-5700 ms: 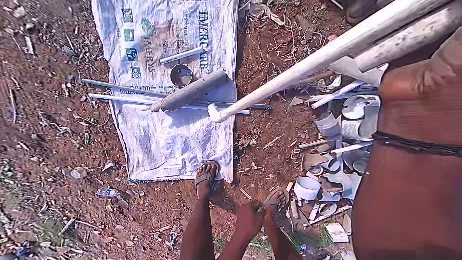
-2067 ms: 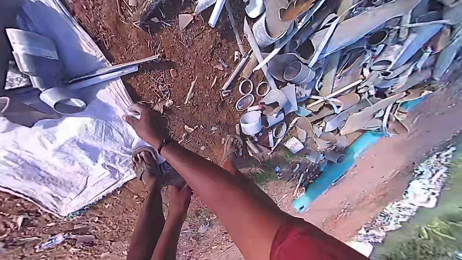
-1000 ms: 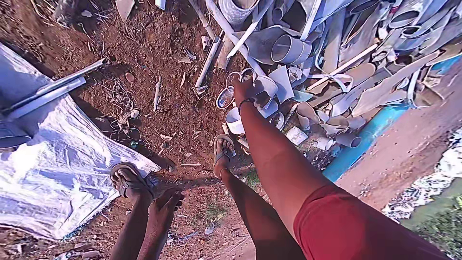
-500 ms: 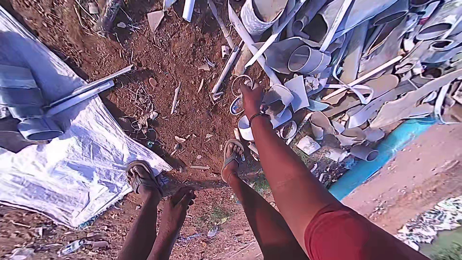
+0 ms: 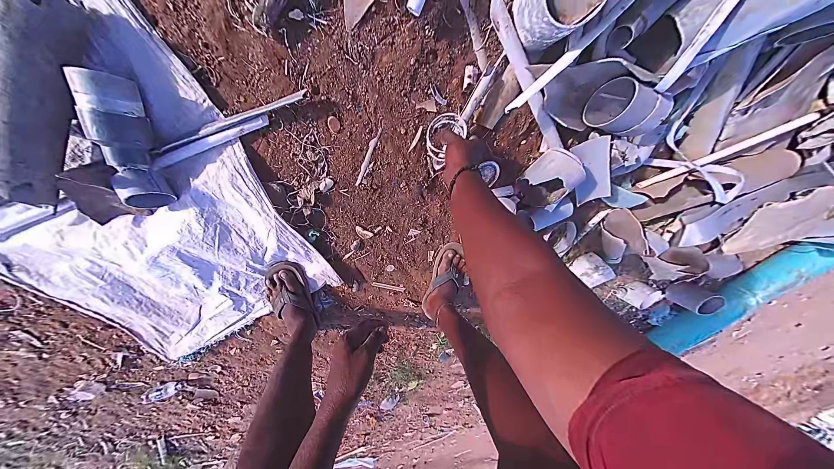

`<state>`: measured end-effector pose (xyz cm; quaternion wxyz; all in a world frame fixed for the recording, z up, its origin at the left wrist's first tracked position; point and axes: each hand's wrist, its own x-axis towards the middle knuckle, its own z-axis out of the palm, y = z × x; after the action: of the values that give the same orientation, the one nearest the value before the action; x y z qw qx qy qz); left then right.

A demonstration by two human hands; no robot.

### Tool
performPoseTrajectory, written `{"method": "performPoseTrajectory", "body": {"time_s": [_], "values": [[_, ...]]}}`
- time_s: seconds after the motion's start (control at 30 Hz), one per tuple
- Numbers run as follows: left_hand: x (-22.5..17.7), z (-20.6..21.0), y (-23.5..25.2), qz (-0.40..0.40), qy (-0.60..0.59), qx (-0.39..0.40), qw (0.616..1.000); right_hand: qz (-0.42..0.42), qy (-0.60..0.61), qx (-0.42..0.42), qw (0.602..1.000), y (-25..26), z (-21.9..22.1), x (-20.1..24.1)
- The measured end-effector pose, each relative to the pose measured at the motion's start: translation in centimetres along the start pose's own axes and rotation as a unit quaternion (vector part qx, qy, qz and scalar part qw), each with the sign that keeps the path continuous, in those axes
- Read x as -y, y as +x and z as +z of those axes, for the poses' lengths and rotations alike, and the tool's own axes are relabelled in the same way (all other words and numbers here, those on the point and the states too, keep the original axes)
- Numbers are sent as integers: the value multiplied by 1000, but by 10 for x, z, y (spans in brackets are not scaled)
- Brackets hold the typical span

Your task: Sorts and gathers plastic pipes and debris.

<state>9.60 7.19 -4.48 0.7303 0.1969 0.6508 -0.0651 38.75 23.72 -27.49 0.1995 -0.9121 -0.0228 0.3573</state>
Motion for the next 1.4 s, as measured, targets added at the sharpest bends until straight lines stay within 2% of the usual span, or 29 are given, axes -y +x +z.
{"method": "performPoseTrajectory", "body": {"time_s": [0.13,0.2,0.3,0.43,0.57,0.63,0.7,0.8,0.87,0.93,0.97,1.0,1.07,1.17,1.27,1.4], "values": [[-4,-18,-13,-24,-29,-18,999,-40,-59,43,997,-76,-24,-16],[-8,-38,-22,-25,-56,-40,997,-83,-137,103,982,-127,-26,-20],[-16,-74,-46,6,-128,-70,989,-154,-293,216,918,-222,-19,-4],[-33,-137,-81,73,-179,-127,973,-232,-418,324,816,-332,29,41],[-11,-190,-98,80,-195,-148,966,-335,-387,345,787,-419,99,94],[-5,-206,-111,55,-223,-146,962,-353,-403,343,772,-449,139,130],[-3,-212,-123,28,-273,-138,952,-378,-376,344,773,-478,154,153],[-5,-211,-137,17,-379,-95,920,-432,-241,376,783,-524,119,144],[-21,-208,-152,35,-466,-68,881,-452,-210,418,759,-545,71,108],[-37,-208,-167,75,-554,-59,827,-441,-247,444,740,-549,21,51],[-47,-205,-173,76,-562,-59,822,-434,-267,441,739,-543,-6,18],[-55,-198,-178,60,-531,-53,843,-415,-293,429,747,-533,-35,-12],[-49,-180,-180,60,-447,21,892,-295,-347,408,791,-512,-93,-46],[-43,-153,-175,100,-389,80,912,-98,-352,344,865,-455,-149,-72],[-32,-130,-161,82,-357,53,929,-3,-319,269,909,-387,-187,-119],[-6,-85,-122,24,-290,-37,956,57,-334,157,928,-287,-214,-168]]}}
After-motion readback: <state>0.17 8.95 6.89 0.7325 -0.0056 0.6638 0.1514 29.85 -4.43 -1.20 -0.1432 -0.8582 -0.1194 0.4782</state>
